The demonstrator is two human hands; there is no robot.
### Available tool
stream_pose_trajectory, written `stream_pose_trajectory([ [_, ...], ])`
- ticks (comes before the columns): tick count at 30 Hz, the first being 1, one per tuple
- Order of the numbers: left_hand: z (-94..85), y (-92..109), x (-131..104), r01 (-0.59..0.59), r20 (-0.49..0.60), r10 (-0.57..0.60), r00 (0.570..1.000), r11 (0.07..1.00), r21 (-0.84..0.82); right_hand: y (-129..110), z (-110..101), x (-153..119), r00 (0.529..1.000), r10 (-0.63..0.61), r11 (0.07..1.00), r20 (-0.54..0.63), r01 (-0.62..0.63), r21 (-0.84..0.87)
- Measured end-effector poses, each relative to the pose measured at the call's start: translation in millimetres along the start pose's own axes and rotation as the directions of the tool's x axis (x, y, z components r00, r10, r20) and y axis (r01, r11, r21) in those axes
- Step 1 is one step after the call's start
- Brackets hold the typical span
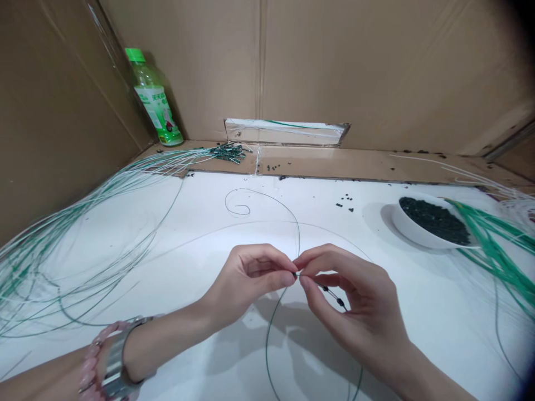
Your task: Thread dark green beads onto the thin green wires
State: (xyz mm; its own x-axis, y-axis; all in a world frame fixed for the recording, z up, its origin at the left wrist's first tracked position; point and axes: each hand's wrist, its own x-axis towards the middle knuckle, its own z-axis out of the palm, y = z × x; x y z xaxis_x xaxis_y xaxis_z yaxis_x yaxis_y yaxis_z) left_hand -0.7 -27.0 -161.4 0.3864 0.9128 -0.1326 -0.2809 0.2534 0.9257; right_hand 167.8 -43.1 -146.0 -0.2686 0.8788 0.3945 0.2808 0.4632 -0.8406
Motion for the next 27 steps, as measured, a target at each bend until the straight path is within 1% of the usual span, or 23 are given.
stream_pose_trajectory([
  [8,-0.7,0.1,0.5,0.005,0.018,-0.005,1.0,1.0,-0.008,-0.9,0.6,1.0,0.999,-0.042,0.999,-0.005,0.042,-0.015],
  [11,-0.8,0.9,0.4,0.004,0.02,-0.004,1.0,1.0,0.006,-1.0,0.2,0.7,1.0,-0.03,0.999,-0.004,0.03,-0.01],
  [17,0.9,2.5,-1.3,-0.046,0.026,0.045,0.999,0.999,0.028,-1.9,-0.6,0.1,1.0,-0.004,1.0,0.022,0.004,0.013],
  [27,-0.3,2.1,-1.0,-0.048,0.005,0.048,0.999,0.997,0.06,-4.9,-0.8,1.3,1.0,-0.002,1.0,0.003,0.002,0.017],
])
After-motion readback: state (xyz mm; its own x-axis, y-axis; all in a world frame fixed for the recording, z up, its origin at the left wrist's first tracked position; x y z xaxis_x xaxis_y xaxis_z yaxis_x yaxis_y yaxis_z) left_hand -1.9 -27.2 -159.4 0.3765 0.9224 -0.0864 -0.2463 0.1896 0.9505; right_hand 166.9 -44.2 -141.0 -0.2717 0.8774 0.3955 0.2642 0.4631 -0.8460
